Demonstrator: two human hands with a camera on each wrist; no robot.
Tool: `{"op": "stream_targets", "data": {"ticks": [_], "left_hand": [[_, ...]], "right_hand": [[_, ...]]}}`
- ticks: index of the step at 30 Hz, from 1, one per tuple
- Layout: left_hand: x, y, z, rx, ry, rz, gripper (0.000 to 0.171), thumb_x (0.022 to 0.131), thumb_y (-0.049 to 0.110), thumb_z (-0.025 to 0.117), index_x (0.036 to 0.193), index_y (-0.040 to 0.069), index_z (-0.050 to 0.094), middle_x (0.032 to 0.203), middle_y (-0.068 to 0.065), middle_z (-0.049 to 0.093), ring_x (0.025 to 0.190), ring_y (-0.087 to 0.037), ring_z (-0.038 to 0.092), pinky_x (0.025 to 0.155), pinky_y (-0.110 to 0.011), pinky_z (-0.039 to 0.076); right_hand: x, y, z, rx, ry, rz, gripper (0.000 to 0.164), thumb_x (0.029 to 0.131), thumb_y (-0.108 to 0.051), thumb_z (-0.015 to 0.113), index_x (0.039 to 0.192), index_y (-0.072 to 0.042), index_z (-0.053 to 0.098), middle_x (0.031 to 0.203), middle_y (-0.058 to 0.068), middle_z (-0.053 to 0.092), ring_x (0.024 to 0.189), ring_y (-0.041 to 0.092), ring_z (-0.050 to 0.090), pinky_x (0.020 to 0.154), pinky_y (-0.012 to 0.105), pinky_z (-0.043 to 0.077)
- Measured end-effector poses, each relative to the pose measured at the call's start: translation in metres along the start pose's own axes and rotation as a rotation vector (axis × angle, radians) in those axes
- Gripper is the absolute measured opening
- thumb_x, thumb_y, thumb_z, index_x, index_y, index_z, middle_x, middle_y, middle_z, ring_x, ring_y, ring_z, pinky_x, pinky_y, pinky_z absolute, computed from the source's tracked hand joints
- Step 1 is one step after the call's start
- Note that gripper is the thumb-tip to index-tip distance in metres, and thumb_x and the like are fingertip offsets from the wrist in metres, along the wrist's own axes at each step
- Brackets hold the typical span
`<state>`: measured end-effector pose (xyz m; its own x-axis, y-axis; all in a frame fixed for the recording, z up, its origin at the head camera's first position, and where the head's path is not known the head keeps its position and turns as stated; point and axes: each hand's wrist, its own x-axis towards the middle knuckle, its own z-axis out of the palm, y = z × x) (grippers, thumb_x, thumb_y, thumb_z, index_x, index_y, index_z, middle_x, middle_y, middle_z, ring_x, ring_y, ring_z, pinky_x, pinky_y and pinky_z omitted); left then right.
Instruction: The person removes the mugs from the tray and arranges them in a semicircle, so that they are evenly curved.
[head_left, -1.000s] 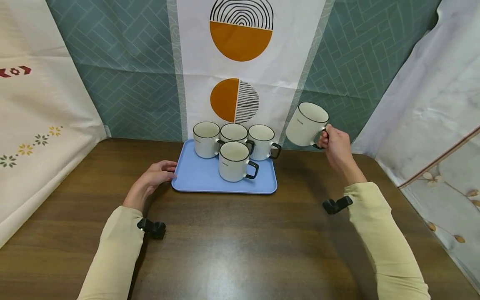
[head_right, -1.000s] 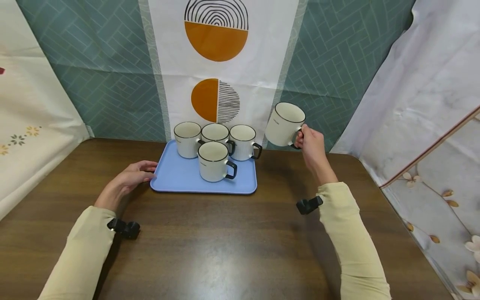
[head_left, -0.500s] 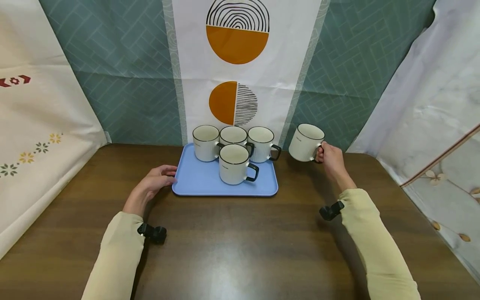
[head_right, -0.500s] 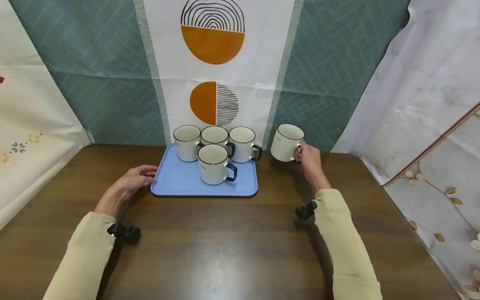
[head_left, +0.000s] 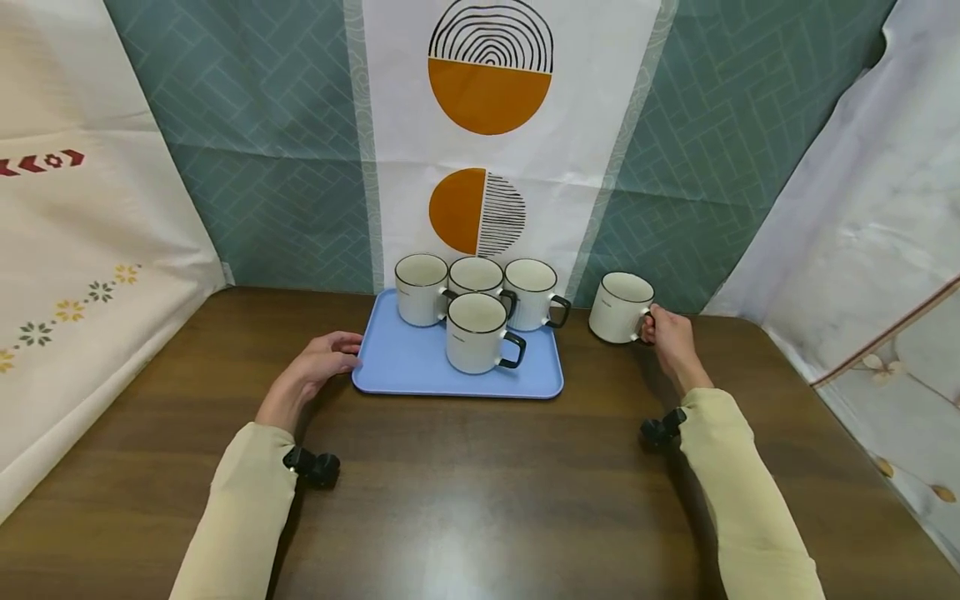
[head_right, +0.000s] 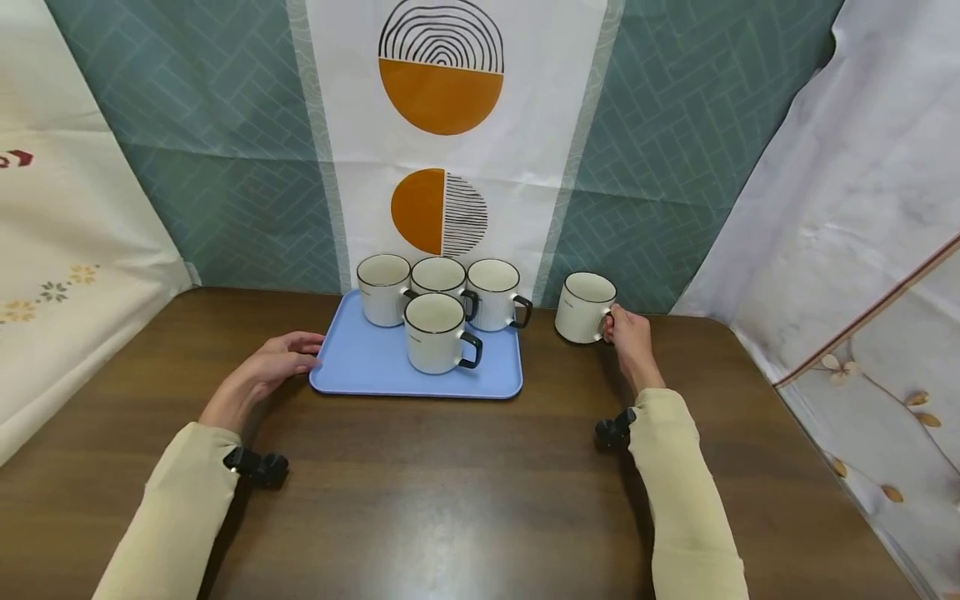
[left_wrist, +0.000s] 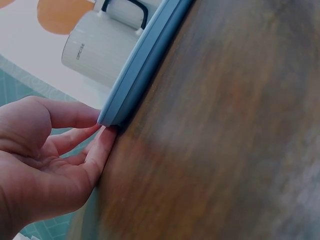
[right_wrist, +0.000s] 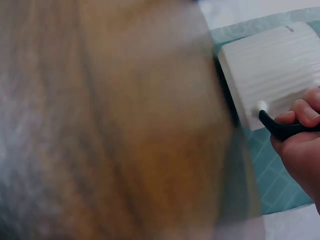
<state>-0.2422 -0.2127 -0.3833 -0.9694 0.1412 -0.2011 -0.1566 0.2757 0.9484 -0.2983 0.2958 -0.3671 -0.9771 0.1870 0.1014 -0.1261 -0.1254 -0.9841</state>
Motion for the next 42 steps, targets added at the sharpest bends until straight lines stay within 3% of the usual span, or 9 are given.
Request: {"op": "stream_targets", "data": {"ticks": [5,8,12,15,20,24,27,36,42], "left_hand": [[-0.002,-0.005,0.003,-0.004,-0.008,-0.005,0.052,0.085,-0.004,0.051,0.132,-0.012,0.030,0.128,-0.030,0.037,0.110,-0.032,0.042,0.094,-0.038,0.038],[-0.001,-0.005,0.002,-0.009,0.000,0.006,0.052,0.084,-0.004,0.051,0.132,-0.011,0.031,0.127,-0.029,0.038,0.109,-0.032,0.043,0.093,-0.036,0.039],[0.001,-0.001,-0.001,-0.015,0.006,0.006,0.052,0.085,-0.004,0.051,0.132,-0.010,0.031,0.129,-0.029,0.037,0.111,-0.032,0.042,0.094,-0.038,0.038],[0.001,0.000,-0.001,-0.007,0.004,0.003,0.052,0.085,-0.004,0.051,0.133,-0.011,0.030,0.129,-0.030,0.036,0.111,-0.032,0.041,0.094,-0.039,0.038],[0.002,-0.001,-0.001,0.005,0.005,-0.002,0.052,0.086,-0.003,0.052,0.133,-0.010,0.030,0.129,-0.029,0.037,0.110,-0.031,0.042,0.093,-0.037,0.039],[0.001,0.000,0.000,0.006,-0.001,0.000,0.053,0.086,-0.002,0.052,0.133,-0.010,0.030,0.130,-0.029,0.037,0.111,-0.031,0.042,0.092,-0.036,0.039],[0.001,0.000,0.000,0.004,-0.003,0.004,0.053,0.086,-0.003,0.052,0.134,-0.010,0.030,0.130,-0.029,0.037,0.111,-0.032,0.042,0.092,-0.035,0.040],[0.001,0.001,-0.002,0.007,0.005,-0.029,0.053,0.087,-0.001,0.052,0.134,-0.007,0.030,0.131,-0.027,0.035,0.111,-0.031,0.040,0.097,-0.040,0.035],[0.001,0.002,-0.001,-0.001,-0.008,-0.038,0.054,0.087,-0.002,0.051,0.135,-0.007,0.028,0.132,-0.027,0.033,0.114,-0.033,0.038,0.099,-0.042,0.032]], "right_hand": [[-0.001,0.009,-0.009,-0.036,-0.009,0.010,0.038,0.097,-0.011,0.036,0.061,-0.004,0.046,0.057,-0.002,0.042,0.048,0.007,0.038,0.048,0.019,0.034],[0.001,0.007,-0.013,-0.123,-0.052,-0.016,0.037,0.098,-0.015,0.036,0.065,-0.002,0.048,0.058,-0.002,0.045,0.051,0.008,0.042,0.051,0.020,0.038],[0.005,-0.002,-0.012,-0.408,-0.111,-0.056,0.041,0.099,-0.024,0.033,0.078,0.005,0.053,0.065,-0.002,0.053,0.059,0.008,0.051,0.060,0.021,0.044],[0.004,-0.008,-0.012,-0.675,-0.120,-0.081,0.051,0.099,-0.031,0.029,0.087,0.010,0.055,0.074,0.009,0.058,0.069,0.016,0.056,0.067,0.030,0.045],[0.000,-0.021,-0.010,-0.983,-0.013,-0.148,0.058,0.098,-0.039,0.023,0.098,0.008,0.057,0.100,0.027,0.056,0.094,0.040,0.049,0.076,0.048,0.040],[-0.005,-0.035,-0.003,-0.962,0.064,-0.204,0.054,0.097,-0.038,0.027,0.111,0.008,0.051,0.110,0.029,0.051,0.103,0.043,0.045,0.084,0.052,0.036],[-0.009,-0.047,0.006,-0.916,0.064,-0.252,0.050,0.096,-0.036,0.033,0.116,0.007,0.049,0.111,0.025,0.049,0.104,0.038,0.045,0.087,0.050,0.036],[-0.027,-0.063,0.042,-0.891,-0.113,-0.355,0.041,0.094,-0.034,0.044,0.114,0.001,0.053,0.109,0.018,0.054,0.103,0.031,0.048,0.085,0.047,0.039],[-0.037,-0.056,0.064,-0.858,-0.265,-0.342,0.038,0.094,-0.033,0.047,0.109,0.000,0.058,0.104,0.015,0.059,0.097,0.027,0.051,0.084,0.043,0.040]]}}
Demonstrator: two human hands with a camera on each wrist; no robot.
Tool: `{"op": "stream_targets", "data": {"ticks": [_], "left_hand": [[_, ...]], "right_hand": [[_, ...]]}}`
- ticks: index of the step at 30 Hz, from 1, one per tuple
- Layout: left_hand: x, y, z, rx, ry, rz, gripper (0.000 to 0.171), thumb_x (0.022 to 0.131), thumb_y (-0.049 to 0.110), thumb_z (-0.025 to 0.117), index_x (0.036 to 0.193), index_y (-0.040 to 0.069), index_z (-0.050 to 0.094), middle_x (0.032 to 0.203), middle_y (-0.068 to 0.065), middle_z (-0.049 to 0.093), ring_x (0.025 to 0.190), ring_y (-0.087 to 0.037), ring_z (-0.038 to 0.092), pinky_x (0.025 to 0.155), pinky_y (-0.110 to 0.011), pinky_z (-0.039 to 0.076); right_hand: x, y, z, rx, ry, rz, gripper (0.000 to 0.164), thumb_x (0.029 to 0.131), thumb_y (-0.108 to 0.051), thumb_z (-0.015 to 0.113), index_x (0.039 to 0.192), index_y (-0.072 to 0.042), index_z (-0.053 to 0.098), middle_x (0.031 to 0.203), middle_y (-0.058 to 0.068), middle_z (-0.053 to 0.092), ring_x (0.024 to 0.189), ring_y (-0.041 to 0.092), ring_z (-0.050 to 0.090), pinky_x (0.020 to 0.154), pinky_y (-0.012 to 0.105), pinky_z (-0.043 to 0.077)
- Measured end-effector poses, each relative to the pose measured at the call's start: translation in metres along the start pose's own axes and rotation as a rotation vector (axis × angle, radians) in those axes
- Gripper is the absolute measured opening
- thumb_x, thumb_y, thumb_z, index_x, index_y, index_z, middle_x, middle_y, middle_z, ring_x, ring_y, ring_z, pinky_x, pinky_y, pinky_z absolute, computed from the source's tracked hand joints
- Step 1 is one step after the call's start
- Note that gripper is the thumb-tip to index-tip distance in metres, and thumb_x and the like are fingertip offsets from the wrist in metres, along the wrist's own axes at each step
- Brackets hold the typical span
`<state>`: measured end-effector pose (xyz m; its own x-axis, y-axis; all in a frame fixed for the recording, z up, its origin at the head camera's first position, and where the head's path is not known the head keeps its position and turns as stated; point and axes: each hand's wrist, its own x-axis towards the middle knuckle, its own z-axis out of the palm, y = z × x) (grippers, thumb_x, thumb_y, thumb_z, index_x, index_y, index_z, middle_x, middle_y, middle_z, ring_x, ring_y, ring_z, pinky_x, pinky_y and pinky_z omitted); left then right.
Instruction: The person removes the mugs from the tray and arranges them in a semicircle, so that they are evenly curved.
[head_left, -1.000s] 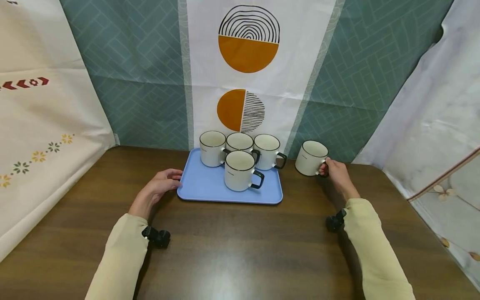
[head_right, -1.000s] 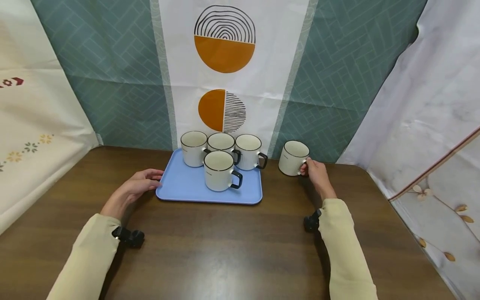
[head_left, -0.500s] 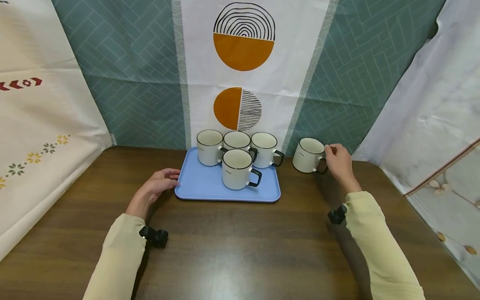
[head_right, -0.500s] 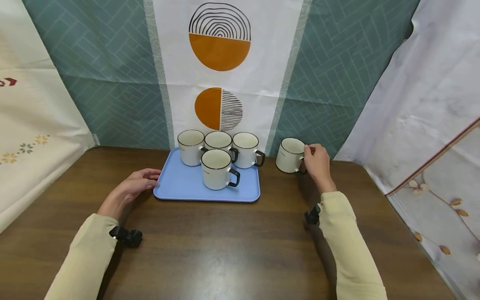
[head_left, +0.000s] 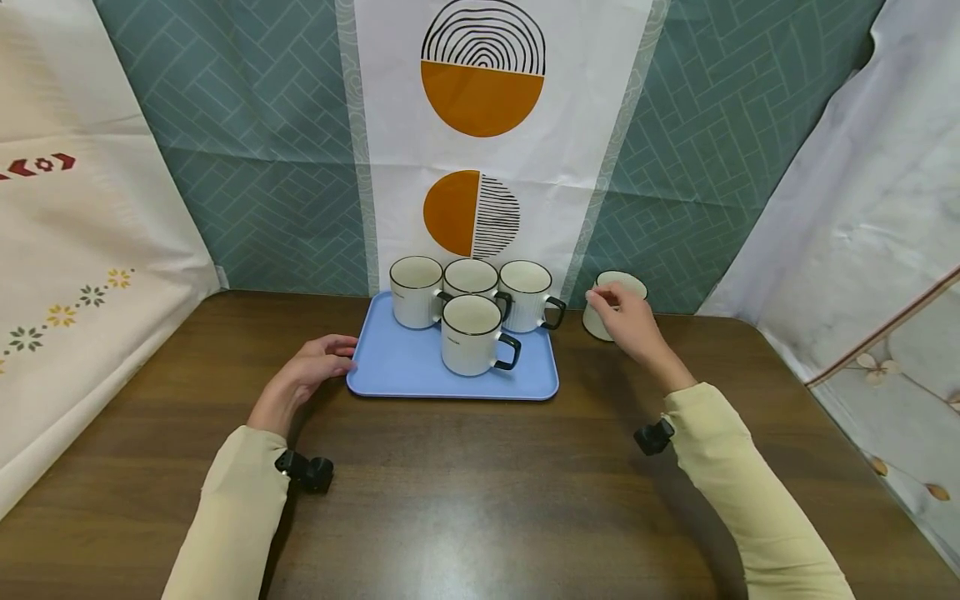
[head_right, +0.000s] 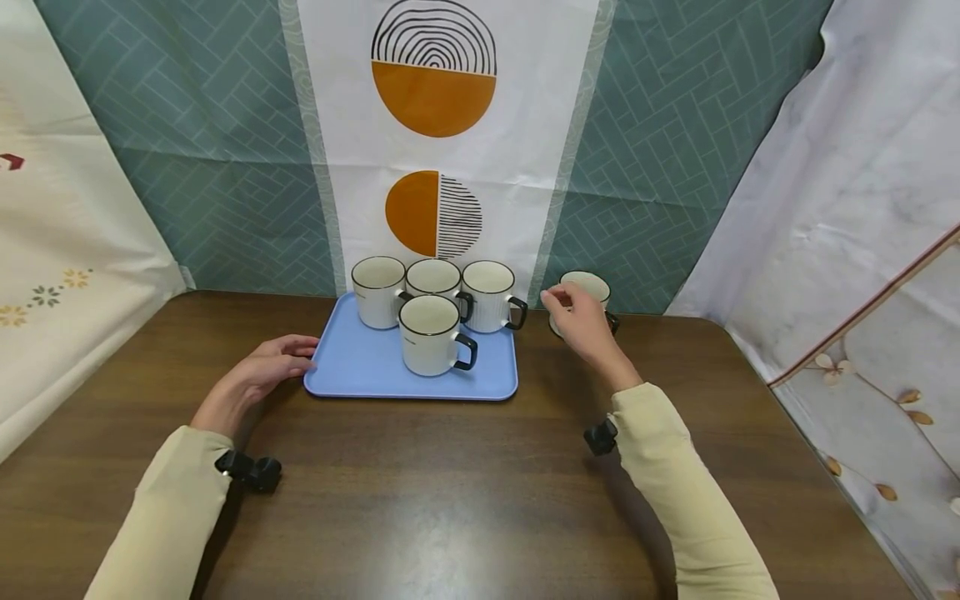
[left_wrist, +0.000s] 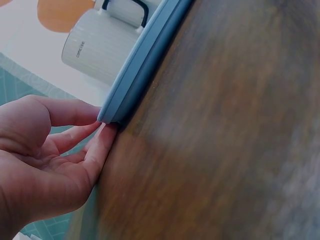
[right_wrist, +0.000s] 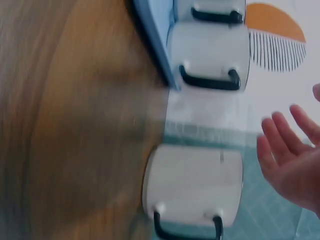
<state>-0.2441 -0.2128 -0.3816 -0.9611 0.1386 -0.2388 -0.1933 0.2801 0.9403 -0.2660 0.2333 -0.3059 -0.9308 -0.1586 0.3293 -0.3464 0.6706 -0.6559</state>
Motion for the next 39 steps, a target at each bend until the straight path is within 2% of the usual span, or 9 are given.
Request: {"op": "stream_targets", "data": {"ticks": [4,8,11,14,17,20,26,34,39], "left_hand": [[-0.001,0.000,-0.001,-0.004,-0.003,-0.004,0.054,0.087,-0.002,0.051,0.135,-0.007,0.028,0.132,-0.028,0.033,0.114,-0.033,0.038,0.099,-0.042,0.032],[-0.001,0.000,-0.001,-0.007,-0.003,-0.002,0.053,0.087,-0.002,0.051,0.135,-0.007,0.029,0.132,-0.027,0.034,0.113,-0.033,0.039,0.099,-0.042,0.032],[0.000,-0.001,-0.001,0.000,-0.007,0.007,0.053,0.087,-0.002,0.051,0.134,-0.008,0.029,0.131,-0.028,0.035,0.112,-0.033,0.040,0.098,-0.041,0.034],[0.000,-0.002,-0.001,0.000,-0.007,0.014,0.052,0.087,-0.002,0.051,0.134,-0.008,0.029,0.131,-0.029,0.035,0.112,-0.033,0.040,0.098,-0.041,0.034],[0.001,-0.003,-0.002,-0.002,-0.006,0.016,0.053,0.087,-0.002,0.051,0.134,-0.008,0.029,0.131,-0.028,0.034,0.113,-0.033,0.040,0.098,-0.041,0.033],[0.000,-0.003,-0.003,-0.004,-0.007,0.014,0.053,0.087,-0.002,0.051,0.135,-0.008,0.028,0.131,-0.028,0.034,0.113,-0.033,0.040,0.099,-0.042,0.033],[0.002,-0.002,-0.003,-0.006,-0.013,0.009,0.052,0.087,-0.002,0.050,0.135,-0.007,0.029,0.132,-0.027,0.034,0.114,-0.032,0.039,0.099,-0.041,0.033],[0.002,-0.002,-0.003,0.002,-0.025,0.027,0.052,0.087,-0.001,0.049,0.134,-0.008,0.028,0.133,-0.028,0.033,0.115,-0.034,0.038,0.099,-0.042,0.032],[0.001,-0.002,-0.004,-0.014,-0.024,0.027,0.052,0.087,-0.002,0.050,0.134,-0.009,0.028,0.132,-0.028,0.033,0.114,-0.034,0.038,0.099,-0.042,0.032]], "right_hand": [[0.001,-0.010,0.014,0.169,-0.156,-0.005,0.037,0.095,-0.027,0.046,0.107,0.005,0.059,0.105,0.019,0.059,0.096,0.027,0.054,0.087,0.042,0.042],[0.000,-0.014,0.033,0.343,-0.270,-0.007,0.035,0.096,-0.020,0.045,0.110,0.010,0.058,0.108,0.023,0.059,0.101,0.030,0.054,0.090,0.045,0.041],[0.000,-0.017,0.050,0.415,-0.329,-0.014,0.035,0.096,-0.018,0.044,0.108,0.012,0.058,0.105,0.024,0.060,0.100,0.031,0.056,0.090,0.045,0.042],[0.000,-0.021,0.065,0.428,-0.378,0.015,0.037,0.097,-0.020,0.042,0.105,0.012,0.058,0.101,0.022,0.061,0.096,0.030,0.057,0.088,0.043,0.044],[0.001,-0.024,0.078,0.434,-0.404,0.069,0.039,0.097,-0.025,0.042,0.104,0.010,0.059,0.098,0.019,0.062,0.093,0.027,0.057,0.087,0.041,0.045],[0.002,-0.026,0.087,0.435,-0.432,0.083,0.039,0.096,-0.027,0.044,0.101,0.008,0.062,0.093,0.016,0.064,0.091,0.025,0.058,0.086,0.042,0.045],[0.005,-0.027,0.098,0.425,-0.506,0.047,0.032,0.091,-0.028,0.054,0.092,0.001,0.067,0.085,0.009,0.067,0.085,0.022,0.059,0.080,0.035,0.046],[0.004,-0.026,0.104,0.667,-0.537,0.094,0.030,0.092,-0.016,0.053,0.093,0.012,0.062,0.086,0.016,0.066,0.086,0.026,0.061,0.082,0.036,0.047],[0.002,-0.026,0.109,0.678,-0.553,0.079,0.032,0.094,-0.020,0.049,0.092,0.010,0.060,0.089,0.016,0.067,0.089,0.027,0.062,0.084,0.036,0.045]]}}
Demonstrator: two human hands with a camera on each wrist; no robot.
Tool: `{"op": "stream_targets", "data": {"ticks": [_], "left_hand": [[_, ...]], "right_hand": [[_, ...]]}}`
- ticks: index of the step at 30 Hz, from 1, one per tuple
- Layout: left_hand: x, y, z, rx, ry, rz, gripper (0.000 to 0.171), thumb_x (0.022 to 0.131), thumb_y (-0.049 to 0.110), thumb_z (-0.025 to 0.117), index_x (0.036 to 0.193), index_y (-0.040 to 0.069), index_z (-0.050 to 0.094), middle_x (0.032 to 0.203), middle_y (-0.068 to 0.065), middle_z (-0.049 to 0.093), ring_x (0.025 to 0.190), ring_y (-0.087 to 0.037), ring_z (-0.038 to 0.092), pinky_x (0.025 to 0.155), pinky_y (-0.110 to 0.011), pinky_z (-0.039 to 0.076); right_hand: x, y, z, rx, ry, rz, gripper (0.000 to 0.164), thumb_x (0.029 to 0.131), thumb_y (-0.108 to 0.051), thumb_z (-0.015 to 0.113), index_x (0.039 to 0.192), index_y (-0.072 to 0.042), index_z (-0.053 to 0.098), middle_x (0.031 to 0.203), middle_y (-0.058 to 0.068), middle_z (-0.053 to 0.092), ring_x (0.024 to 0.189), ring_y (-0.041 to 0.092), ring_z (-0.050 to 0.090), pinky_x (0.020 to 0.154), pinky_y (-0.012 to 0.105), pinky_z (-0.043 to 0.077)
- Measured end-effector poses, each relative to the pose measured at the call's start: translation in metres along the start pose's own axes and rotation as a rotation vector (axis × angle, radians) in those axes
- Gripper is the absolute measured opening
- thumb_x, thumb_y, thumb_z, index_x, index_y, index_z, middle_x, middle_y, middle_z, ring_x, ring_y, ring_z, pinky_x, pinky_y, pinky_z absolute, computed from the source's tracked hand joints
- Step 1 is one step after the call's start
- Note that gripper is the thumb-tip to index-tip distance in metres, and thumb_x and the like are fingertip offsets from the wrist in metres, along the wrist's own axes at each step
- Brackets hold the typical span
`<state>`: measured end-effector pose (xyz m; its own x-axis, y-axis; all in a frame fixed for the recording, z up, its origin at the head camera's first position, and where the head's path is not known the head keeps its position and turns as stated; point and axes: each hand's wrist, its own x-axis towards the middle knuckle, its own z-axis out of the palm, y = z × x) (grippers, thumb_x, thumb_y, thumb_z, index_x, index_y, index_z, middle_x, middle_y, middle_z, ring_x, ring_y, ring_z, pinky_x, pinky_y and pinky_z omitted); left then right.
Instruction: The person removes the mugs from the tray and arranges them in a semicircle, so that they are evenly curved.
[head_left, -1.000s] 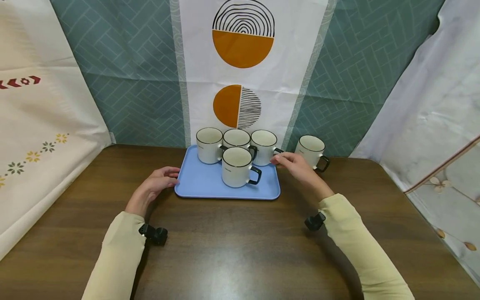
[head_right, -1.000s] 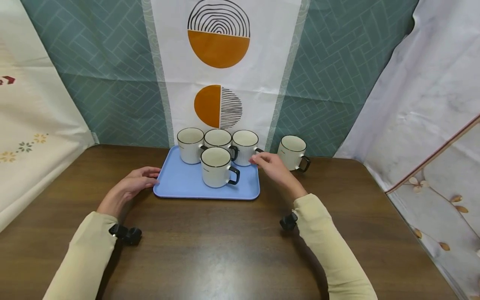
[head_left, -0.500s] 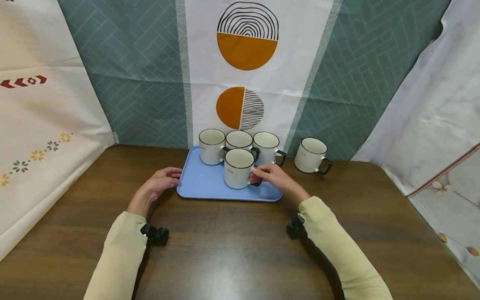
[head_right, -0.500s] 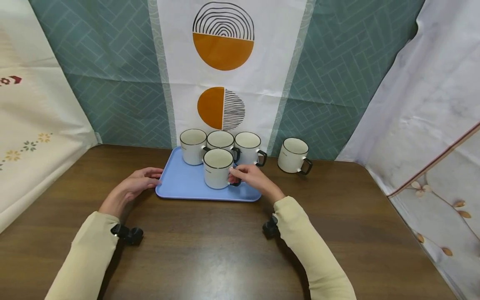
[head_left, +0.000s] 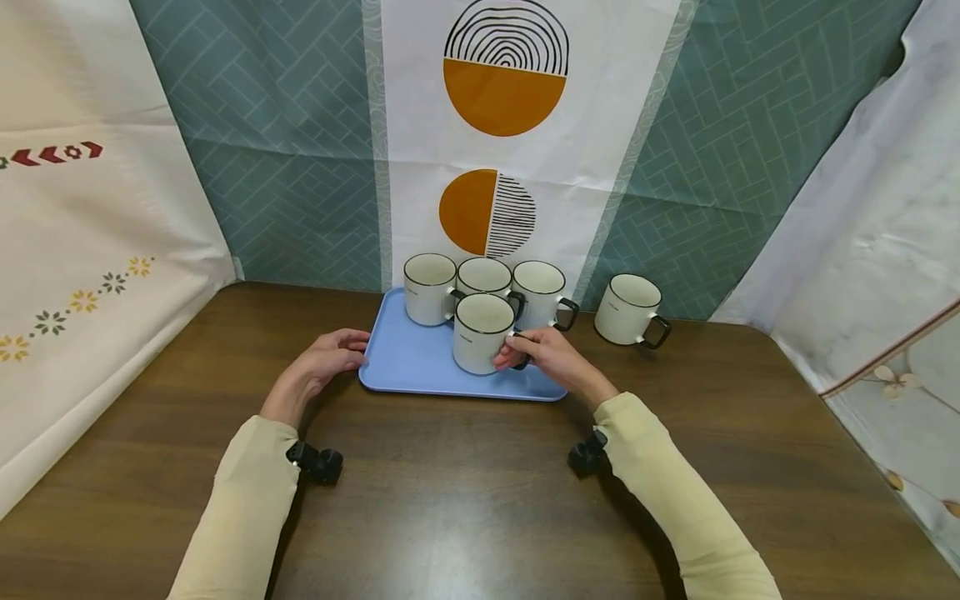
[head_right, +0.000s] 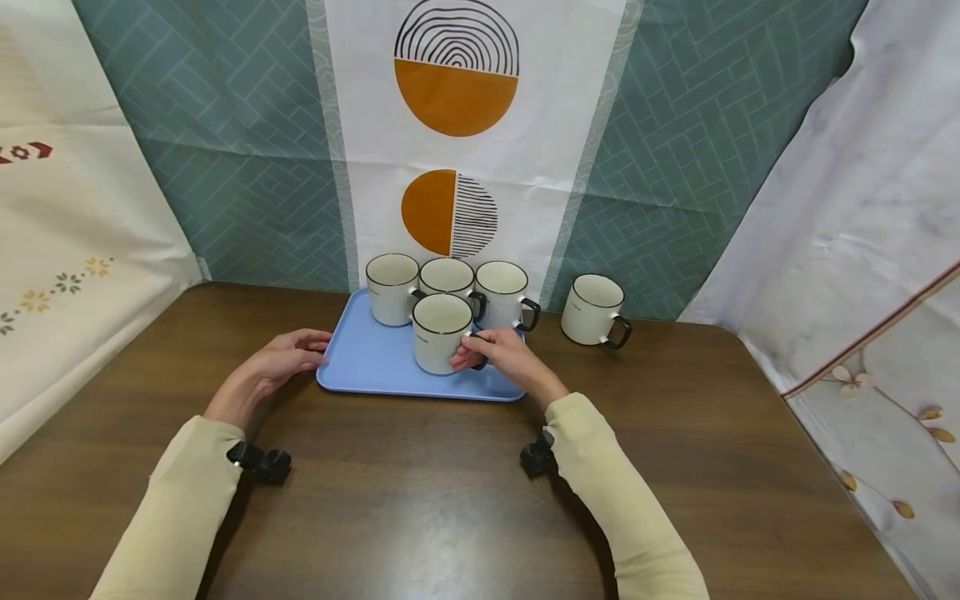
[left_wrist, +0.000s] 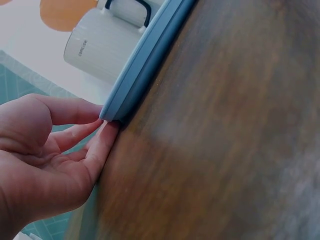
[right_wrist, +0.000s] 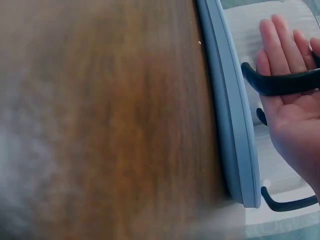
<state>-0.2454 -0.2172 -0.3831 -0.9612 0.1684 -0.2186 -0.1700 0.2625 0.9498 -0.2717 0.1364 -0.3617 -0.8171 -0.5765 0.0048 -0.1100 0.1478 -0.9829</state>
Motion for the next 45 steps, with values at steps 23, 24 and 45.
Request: {"op": "stream_targets", "data": {"ticks": [23,24,45], "left_hand": [[-0.002,0.001,0.001,0.007,0.004,-0.009,0.052,0.087,-0.001,0.050,0.134,-0.007,0.028,0.132,-0.027,0.033,0.114,-0.033,0.039,0.099,-0.042,0.032],[-0.002,0.001,0.001,0.005,0.005,-0.008,0.052,0.087,-0.001,0.050,0.134,-0.007,0.029,0.132,-0.027,0.034,0.114,-0.032,0.039,0.099,-0.042,0.032],[-0.003,0.003,0.001,0.002,0.009,-0.021,0.054,0.088,0.000,0.051,0.136,-0.007,0.028,0.133,-0.027,0.033,0.116,-0.034,0.038,0.100,-0.042,0.032]], "right_hand": [[-0.004,-0.003,0.011,0.234,0.125,0.041,0.032,0.095,-0.011,0.041,0.065,0.001,0.042,0.051,-0.002,0.027,0.046,0.009,0.025,0.058,0.028,0.035],[-0.004,-0.003,0.011,0.227,0.115,0.038,0.032,0.095,-0.011,0.040,0.065,0.001,0.042,0.051,-0.002,0.026,0.047,0.010,0.025,0.059,0.028,0.035],[-0.049,-0.014,-0.002,0.148,0.149,-0.052,0.037,0.098,-0.015,0.038,0.077,0.015,0.040,0.061,0.003,0.031,0.058,0.018,0.027,0.062,0.029,0.030]]}}
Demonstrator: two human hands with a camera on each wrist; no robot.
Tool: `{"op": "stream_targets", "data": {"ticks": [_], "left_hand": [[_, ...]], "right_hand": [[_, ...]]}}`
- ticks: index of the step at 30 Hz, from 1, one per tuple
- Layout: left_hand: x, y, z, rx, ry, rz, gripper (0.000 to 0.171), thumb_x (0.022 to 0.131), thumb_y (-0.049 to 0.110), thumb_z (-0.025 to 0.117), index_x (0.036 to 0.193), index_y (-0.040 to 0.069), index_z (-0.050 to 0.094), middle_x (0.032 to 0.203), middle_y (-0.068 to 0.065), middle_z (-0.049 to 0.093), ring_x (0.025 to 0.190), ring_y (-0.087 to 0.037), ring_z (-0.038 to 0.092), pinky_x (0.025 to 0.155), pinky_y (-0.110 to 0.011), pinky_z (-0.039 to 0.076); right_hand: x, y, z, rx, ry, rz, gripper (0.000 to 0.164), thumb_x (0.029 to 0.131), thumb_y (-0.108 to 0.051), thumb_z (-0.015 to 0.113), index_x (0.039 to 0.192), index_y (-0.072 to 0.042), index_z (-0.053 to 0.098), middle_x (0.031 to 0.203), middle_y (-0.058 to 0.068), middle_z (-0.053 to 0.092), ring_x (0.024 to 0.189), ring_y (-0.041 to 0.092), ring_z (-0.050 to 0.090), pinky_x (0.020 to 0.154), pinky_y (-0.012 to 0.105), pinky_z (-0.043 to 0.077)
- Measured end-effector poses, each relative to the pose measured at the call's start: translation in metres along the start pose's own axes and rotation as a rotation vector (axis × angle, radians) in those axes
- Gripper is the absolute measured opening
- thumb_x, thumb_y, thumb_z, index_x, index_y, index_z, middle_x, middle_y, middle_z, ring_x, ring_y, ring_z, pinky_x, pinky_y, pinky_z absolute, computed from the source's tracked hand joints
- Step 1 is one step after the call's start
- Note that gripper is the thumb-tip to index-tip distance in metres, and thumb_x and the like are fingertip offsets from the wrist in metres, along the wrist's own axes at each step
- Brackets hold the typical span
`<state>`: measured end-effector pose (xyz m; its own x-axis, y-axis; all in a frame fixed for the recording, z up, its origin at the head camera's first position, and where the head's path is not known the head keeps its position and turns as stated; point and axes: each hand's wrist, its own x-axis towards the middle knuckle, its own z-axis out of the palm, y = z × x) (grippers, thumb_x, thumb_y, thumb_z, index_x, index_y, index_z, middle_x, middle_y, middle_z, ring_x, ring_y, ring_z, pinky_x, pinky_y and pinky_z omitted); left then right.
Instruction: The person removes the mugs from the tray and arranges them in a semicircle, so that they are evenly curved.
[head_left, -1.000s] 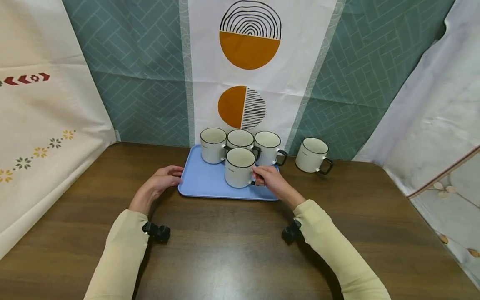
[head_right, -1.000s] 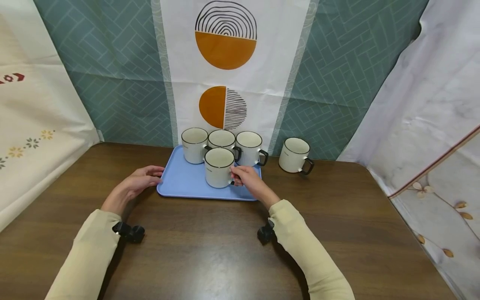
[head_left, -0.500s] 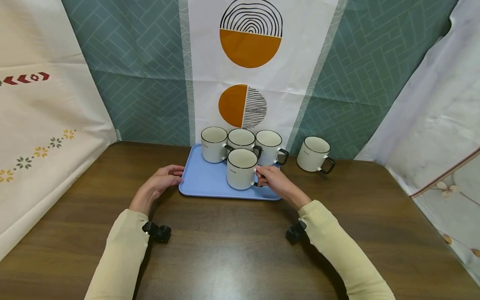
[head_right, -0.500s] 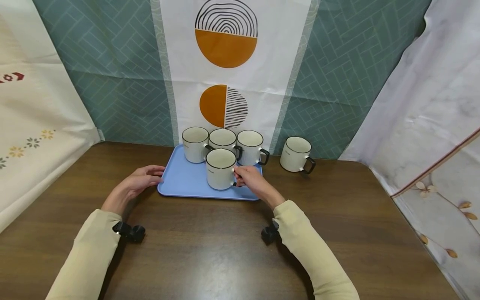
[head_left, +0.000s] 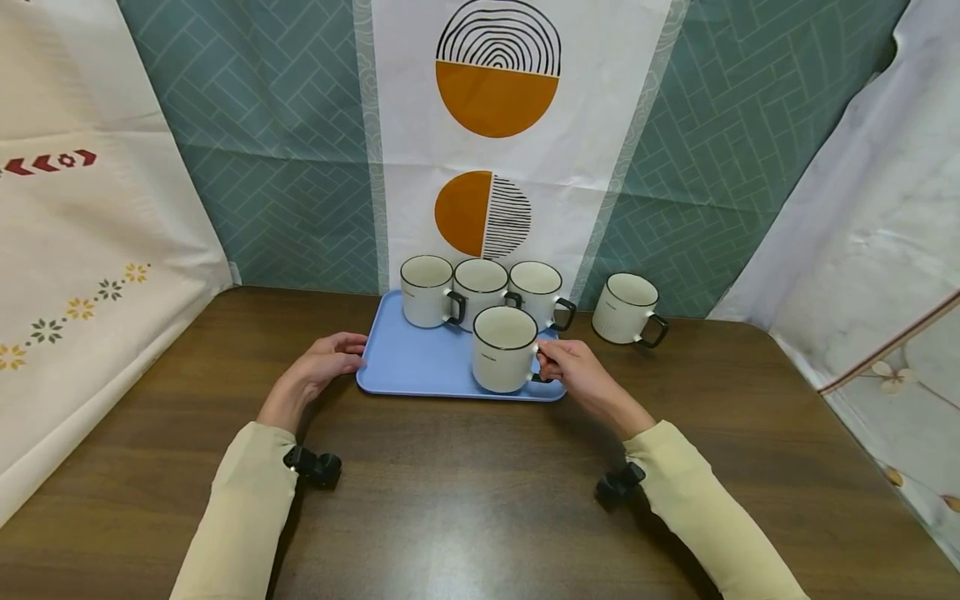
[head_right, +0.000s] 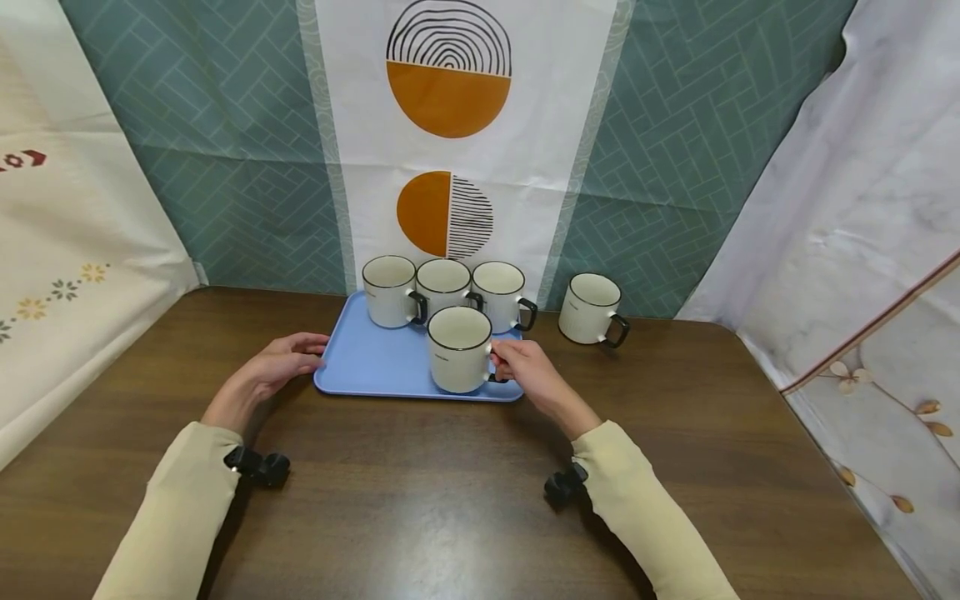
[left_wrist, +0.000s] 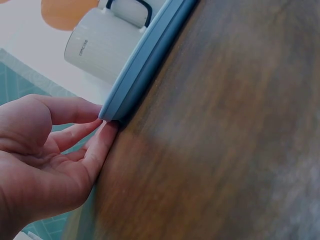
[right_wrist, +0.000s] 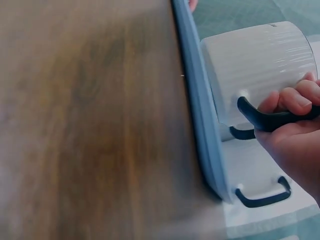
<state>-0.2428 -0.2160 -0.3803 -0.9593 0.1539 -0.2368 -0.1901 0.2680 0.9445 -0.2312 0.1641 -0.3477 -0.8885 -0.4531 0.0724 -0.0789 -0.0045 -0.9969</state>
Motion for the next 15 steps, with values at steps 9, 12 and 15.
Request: {"op": "stream_targets", "data": {"ticks": [9,12,15], "left_hand": [[0.000,0.000,0.000,-0.015,-0.001,-0.011,0.054,0.088,0.000,0.051,0.136,-0.006,0.027,0.133,-0.027,0.033,0.117,-0.035,0.037,0.100,-0.042,0.030],[0.000,-0.001,-0.001,-0.004,0.000,0.004,0.053,0.087,0.003,0.054,0.134,-0.005,0.031,0.129,-0.025,0.038,0.114,-0.032,0.041,0.098,-0.039,0.035],[0.001,-0.002,-0.001,-0.004,0.001,0.005,0.052,0.087,0.003,0.054,0.134,-0.005,0.032,0.127,-0.024,0.039,0.112,-0.031,0.042,0.097,-0.038,0.035]], "right_hand": [[-0.019,-0.030,-0.021,0.067,0.075,-0.094,0.032,0.098,-0.016,0.039,0.072,0.003,0.044,0.061,0.001,0.032,0.060,0.013,0.034,0.064,0.027,0.035],[-0.024,-0.043,-0.033,0.090,0.089,-0.154,0.032,0.098,-0.016,0.039,0.071,0.001,0.044,0.061,0.002,0.030,0.060,0.014,0.031,0.062,0.027,0.033],[-0.029,-0.056,-0.046,0.105,0.104,-0.216,0.033,0.098,-0.016,0.038,0.070,0.000,0.045,0.060,0.003,0.028,0.058,0.016,0.027,0.061,0.027,0.033]]}}
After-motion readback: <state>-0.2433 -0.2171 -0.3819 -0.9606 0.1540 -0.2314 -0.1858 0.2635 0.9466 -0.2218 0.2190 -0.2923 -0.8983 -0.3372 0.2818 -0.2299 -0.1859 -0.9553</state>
